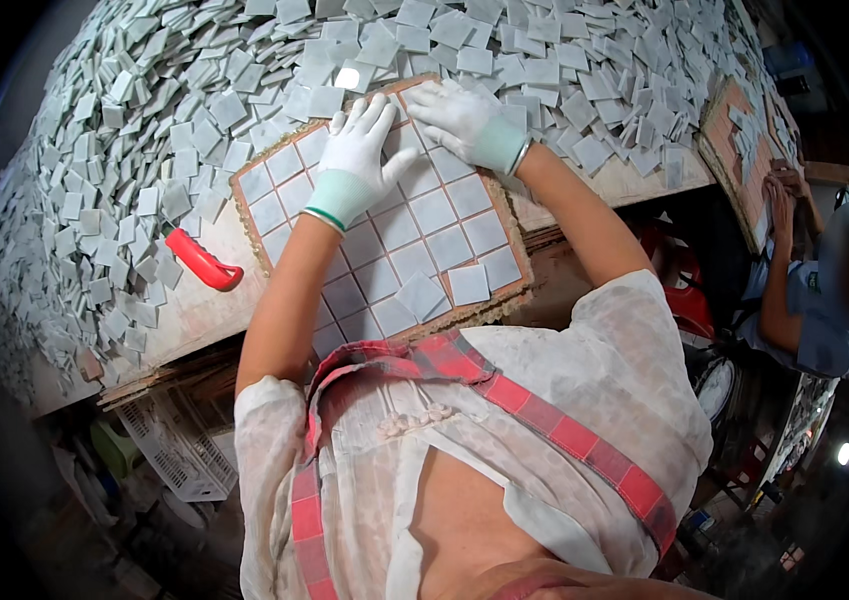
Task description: The person places small square tiles one by one onto a gridded board, filling empty slots from a large pile on the table. The person wears gloves and arranges the tiles in a regular pattern, occasionally adjusting their position to align with the grid.
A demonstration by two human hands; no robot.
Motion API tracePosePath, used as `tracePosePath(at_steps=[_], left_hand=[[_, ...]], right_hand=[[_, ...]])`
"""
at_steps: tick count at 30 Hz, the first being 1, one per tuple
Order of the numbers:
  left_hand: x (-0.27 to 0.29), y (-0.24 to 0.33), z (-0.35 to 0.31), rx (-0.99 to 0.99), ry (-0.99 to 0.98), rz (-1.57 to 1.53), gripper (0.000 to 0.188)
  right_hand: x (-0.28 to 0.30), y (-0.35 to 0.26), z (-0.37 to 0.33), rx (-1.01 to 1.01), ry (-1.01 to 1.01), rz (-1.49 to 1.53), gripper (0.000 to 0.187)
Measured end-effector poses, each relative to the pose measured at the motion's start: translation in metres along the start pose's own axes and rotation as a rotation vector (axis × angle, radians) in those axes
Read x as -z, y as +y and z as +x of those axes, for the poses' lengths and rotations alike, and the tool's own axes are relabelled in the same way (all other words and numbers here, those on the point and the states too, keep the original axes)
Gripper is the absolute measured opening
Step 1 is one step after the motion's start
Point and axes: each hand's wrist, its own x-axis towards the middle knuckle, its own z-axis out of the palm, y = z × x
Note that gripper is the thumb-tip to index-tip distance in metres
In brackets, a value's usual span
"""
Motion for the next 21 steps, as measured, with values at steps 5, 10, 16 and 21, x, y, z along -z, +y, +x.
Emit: tracePosePath(at_steps=[5, 10, 16, 21], left_hand=[[-0.004, 0.018, -0.007, 0.133, -0.038, -0.015, 0.067], [-0.006, 0.023, -0.011, 0.088, -0.080, 0.174, 0.057], [-0.020, 0.020, -0.006, 0.126, 0.061, 0.118, 0.054], [-0.024, 0.011, -0.009, 0.039, 0.109, 0.195, 0.049]], right_hand=[[-0.015, -0.030, -0.026, -0.144, 0.013, -0.124, 0.074], [-0.018, -0.042, -0.020, -0.198, -0.004, -0.323, 0.075], [-0.019, -0.016, 0.002, -0.143, -0.078, -0.214, 0.074], [-0.031, -0.028, -0.006, -0.113, -0.056, -0.381, 0.084]])
